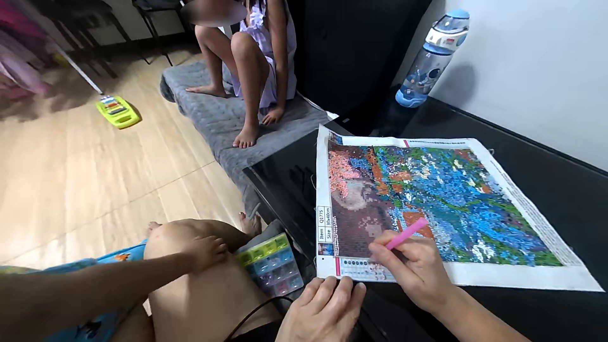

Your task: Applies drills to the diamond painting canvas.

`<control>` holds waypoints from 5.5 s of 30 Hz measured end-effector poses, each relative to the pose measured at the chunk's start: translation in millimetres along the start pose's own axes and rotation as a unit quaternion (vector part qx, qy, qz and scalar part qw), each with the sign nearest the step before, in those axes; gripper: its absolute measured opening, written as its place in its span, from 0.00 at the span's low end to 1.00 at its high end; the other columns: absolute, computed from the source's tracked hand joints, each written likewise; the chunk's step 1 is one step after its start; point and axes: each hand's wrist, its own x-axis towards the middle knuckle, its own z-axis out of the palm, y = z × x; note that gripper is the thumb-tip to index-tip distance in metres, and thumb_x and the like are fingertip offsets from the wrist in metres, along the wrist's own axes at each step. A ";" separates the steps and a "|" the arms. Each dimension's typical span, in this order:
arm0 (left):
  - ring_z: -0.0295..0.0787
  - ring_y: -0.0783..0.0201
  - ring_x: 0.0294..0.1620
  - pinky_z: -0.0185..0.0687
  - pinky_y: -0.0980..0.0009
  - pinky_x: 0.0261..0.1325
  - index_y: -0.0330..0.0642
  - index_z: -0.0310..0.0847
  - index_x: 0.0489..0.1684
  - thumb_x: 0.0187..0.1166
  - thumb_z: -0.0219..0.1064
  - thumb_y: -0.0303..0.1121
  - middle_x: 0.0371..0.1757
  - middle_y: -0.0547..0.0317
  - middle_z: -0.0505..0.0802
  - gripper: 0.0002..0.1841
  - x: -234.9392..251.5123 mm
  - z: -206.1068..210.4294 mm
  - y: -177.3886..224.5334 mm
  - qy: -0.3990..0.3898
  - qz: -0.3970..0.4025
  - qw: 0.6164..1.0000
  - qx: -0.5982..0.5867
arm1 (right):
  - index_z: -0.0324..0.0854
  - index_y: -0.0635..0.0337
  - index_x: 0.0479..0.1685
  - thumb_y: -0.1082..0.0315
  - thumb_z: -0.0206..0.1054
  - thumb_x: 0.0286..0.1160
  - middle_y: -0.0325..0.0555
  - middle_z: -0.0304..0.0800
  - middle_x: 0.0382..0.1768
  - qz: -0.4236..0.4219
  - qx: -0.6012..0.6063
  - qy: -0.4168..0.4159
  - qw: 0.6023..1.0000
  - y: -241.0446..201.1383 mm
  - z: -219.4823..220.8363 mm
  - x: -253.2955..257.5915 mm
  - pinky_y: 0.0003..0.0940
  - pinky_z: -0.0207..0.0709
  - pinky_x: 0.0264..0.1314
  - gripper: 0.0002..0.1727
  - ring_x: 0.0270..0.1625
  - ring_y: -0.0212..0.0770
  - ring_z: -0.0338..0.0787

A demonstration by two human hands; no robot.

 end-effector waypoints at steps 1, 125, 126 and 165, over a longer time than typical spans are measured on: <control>0.86 0.60 0.55 0.74 0.69 0.64 0.51 0.89 0.60 0.81 0.56 0.28 0.56 0.59 0.93 0.17 0.1 -0.1 -0.1 -0.001 0.000 1.000 0.001 | 0.83 0.62 0.27 0.58 0.57 0.88 0.36 0.81 0.21 -0.001 0.002 0.002 1.000 0.3 -0.8 0.3 0.07 0.71 0.32 0.21 0.26 0.15 0.77; 0.90 0.59 0.63 0.77 0.67 0.71 0.42 0.91 0.53 0.80 0.57 0.23 0.59 0.56 0.95 0.15 -7.4 -1.3 -3.7 0.030 -0.038 0.998 0.044 | 0.86 0.62 0.32 0.59 0.59 0.82 0.37 0.82 0.19 0.123 -0.118 0.076 0.982 3.0 51.6 59.9 0.24 0.75 0.29 0.17 0.23 0.27 0.81; 0.90 0.59 0.63 0.77 0.67 0.70 0.42 0.91 0.53 0.80 0.57 0.23 0.59 0.56 0.95 0.15 -7.0 -0.5 -3.8 0.033 -0.036 0.998 0.044 | 0.87 0.62 0.32 0.59 0.60 0.82 0.37 0.82 0.20 0.124 -0.120 0.075 0.982 2.8 51.6 59.4 0.25 0.76 0.29 0.18 0.24 0.27 0.82; 0.90 0.60 0.62 0.77 0.67 0.70 0.44 0.90 0.54 0.81 0.55 0.24 0.58 0.56 0.95 0.16 -8.4 2.7 -8.4 0.042 -0.034 0.998 0.035 | 0.87 0.58 0.37 0.65 0.63 0.82 0.28 0.87 0.24 0.183 0.058 0.101 0.976 -15.7 31.5 64.6 0.11 0.69 0.19 0.10 0.17 0.15 0.76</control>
